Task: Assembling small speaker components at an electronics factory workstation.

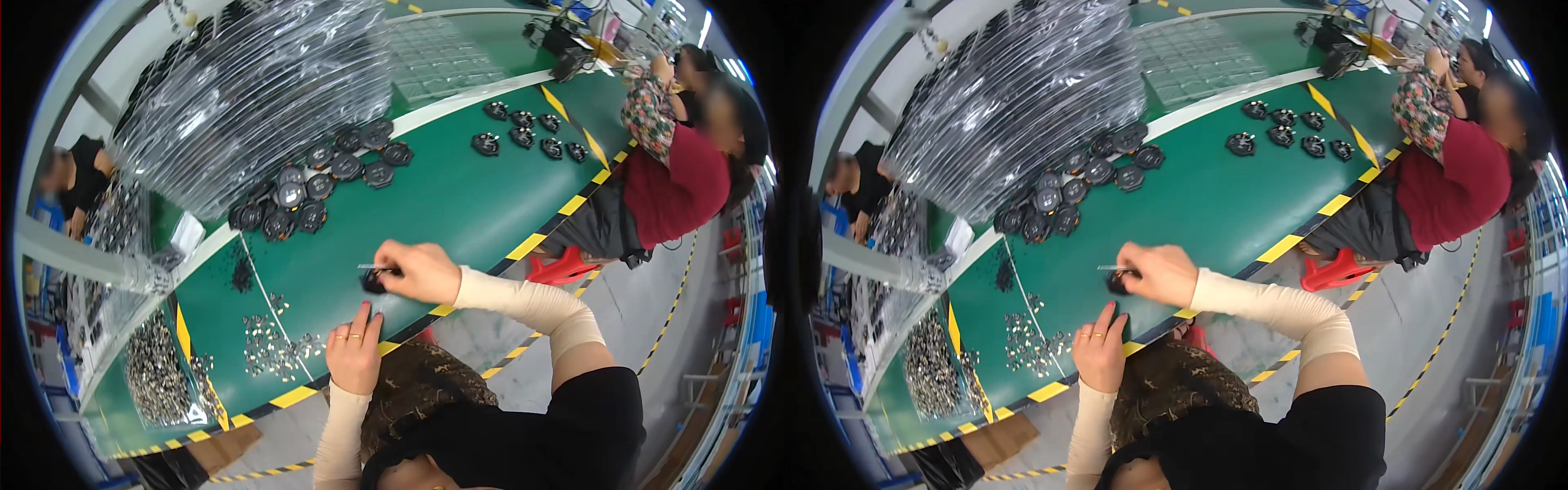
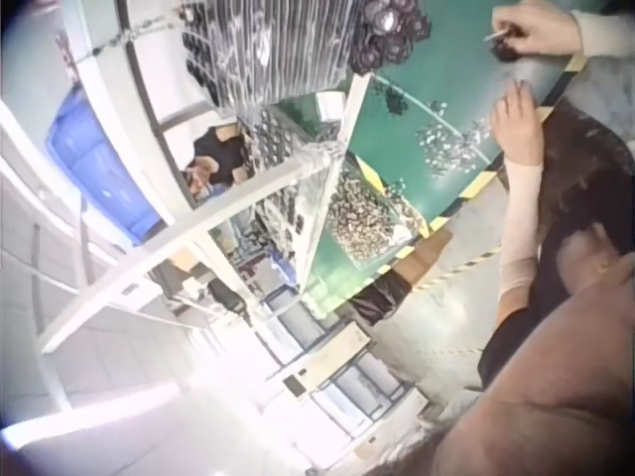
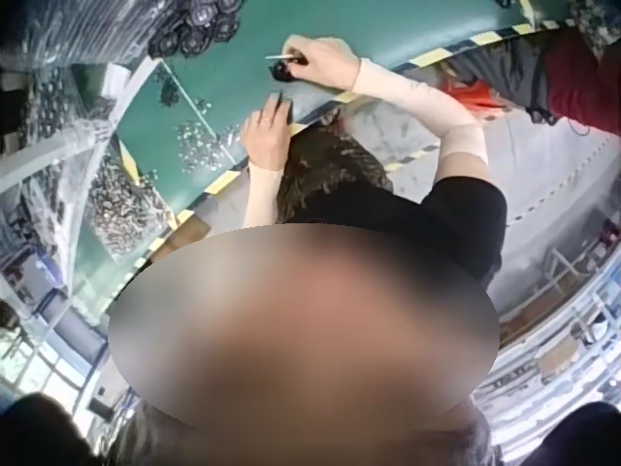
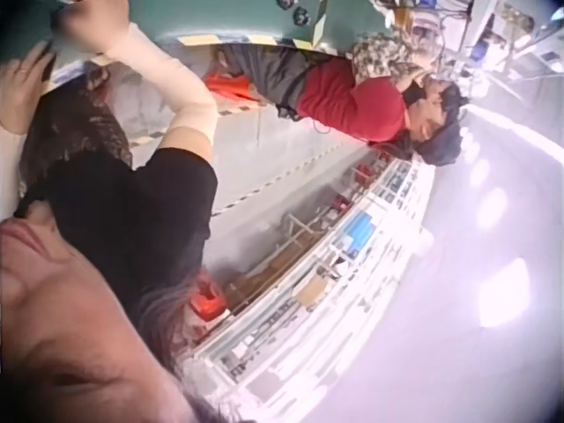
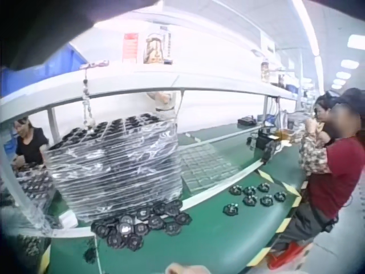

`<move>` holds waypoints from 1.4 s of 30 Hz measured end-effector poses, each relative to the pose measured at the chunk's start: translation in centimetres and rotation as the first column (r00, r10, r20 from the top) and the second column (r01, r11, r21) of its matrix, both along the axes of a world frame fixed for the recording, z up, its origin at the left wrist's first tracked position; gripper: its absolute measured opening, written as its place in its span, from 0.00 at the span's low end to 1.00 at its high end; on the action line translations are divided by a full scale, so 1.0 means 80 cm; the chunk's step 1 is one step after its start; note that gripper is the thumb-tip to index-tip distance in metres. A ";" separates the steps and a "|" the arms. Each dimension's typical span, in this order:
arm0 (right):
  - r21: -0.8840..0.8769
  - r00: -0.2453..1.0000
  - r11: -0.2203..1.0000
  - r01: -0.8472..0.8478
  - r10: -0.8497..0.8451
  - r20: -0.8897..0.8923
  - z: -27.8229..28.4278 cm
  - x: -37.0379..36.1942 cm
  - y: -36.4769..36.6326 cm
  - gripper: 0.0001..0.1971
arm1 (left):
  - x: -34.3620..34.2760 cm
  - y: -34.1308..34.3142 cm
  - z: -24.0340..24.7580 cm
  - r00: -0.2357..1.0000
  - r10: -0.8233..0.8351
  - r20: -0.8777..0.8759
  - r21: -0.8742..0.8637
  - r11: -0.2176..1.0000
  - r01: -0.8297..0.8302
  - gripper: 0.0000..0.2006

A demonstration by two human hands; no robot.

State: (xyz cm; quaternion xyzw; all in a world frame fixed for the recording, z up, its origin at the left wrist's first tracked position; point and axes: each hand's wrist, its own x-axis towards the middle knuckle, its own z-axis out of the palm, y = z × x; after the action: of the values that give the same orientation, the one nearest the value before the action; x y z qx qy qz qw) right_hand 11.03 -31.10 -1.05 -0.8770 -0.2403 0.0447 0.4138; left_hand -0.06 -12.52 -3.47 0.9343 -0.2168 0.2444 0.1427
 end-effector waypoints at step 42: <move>-0.233 0.824 0.971 -0.053 0.174 0.540 -0.013 0.068 0.029 0.17 | -0.005 0.006 -0.002 0.997 0.016 -0.070 -0.088 0.996 -0.022 0.17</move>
State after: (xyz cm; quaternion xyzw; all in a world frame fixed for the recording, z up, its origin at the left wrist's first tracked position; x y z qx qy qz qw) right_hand 16.50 -28.74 -2.09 -0.8742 -0.3961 -0.1629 0.2288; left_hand -0.49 -12.03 -3.61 0.9369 -0.1917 0.2229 0.1893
